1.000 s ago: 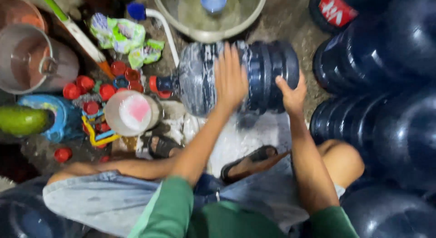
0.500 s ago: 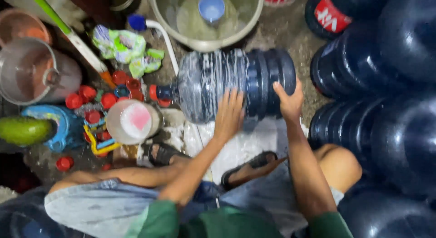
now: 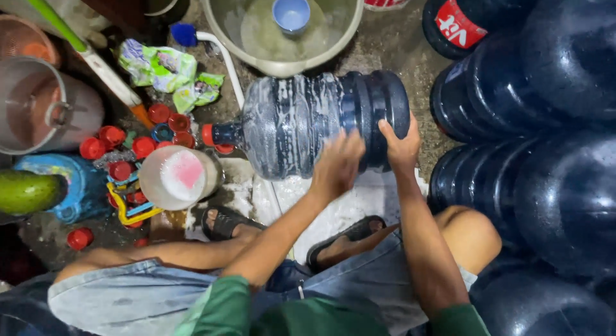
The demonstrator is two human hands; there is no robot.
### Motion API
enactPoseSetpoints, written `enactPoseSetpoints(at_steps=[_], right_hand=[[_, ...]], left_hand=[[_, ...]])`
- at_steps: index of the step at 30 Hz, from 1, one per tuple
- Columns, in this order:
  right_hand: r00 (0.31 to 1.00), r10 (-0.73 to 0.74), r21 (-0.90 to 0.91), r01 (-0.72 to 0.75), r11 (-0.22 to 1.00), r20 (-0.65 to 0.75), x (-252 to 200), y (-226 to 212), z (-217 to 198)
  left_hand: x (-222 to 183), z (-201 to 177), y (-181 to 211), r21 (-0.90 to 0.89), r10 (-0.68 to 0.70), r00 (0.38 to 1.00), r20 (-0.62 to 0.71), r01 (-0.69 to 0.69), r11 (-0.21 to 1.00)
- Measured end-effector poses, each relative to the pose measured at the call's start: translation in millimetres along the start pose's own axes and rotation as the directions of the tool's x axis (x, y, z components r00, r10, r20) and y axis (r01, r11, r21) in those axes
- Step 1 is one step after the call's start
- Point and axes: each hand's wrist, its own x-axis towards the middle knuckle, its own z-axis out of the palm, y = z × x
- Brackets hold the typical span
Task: Scrubbing and rinsing the exterior of large plastic water jugs before filling them.
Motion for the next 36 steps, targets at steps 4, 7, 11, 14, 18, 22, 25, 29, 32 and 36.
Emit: enactPoseSetpoints(at_steps=[4, 7, 11, 14, 18, 22, 25, 29, 32, 36], right_hand=[[0.998, -0.060, -0.021, 0.060, 0.998, 0.031, -10, -6, -8], [0.969, -0.222, 0.176, 0.202, 0.963, 0.107, -17, -20, -15], [0.993, -0.092, 0.028, 0.090, 0.996, 0.075, -1, -8, -8], [0.996, 0.066, -0.061, -0.062, 0.996, 0.067, 2, -7, -6], [0.994, -0.011, 0.096, 0.000, 0.995, 0.112, -1, -5, -8], [0.992, -0.064, 0.122, 0.050, 0.991, 0.109, -6, 16, -7], [0.994, -0.013, 0.104, 0.002, 0.995, 0.111, 6, 0, -7], [0.997, 0.005, 0.054, -0.009, 0.999, 0.072, 4, 0, 0], [0.999, -0.014, 0.026, 0.013, 1.000, 0.048, 2, 3, -1], [0.999, 0.002, -0.034, -0.001, 0.999, 0.040, 6, 4, 2]], left_hand=[[103, 53, -23, 0.245, -0.217, 0.932, -0.289, 0.291, 0.925], [137, 69, -39, 0.096, -0.611, 0.784, 0.108, 0.604, 0.791], [77, 1, 22, 0.041, -0.380, 0.925, -0.023, 0.380, 0.924], [-24, 16, 43, 0.094, -0.224, 0.973, 0.046, 0.219, 0.971], [0, 20, 35, 0.080, -0.277, 0.927, 0.253, 0.266, 0.961], [105, 69, -50, 0.189, -0.350, 0.919, -0.181, 0.382, 0.905], [145, 113, -97, 0.031, -0.550, 0.660, 0.512, 0.626, 0.779], [96, 27, -13, 0.273, -0.270, 0.962, -0.050, 0.273, 0.923], [0, 28, 8, 0.163, -0.027, 0.988, -0.149, 0.052, 0.985], [-97, 50, -3, 0.131, 0.204, 0.974, -0.102, -0.190, 0.973]])
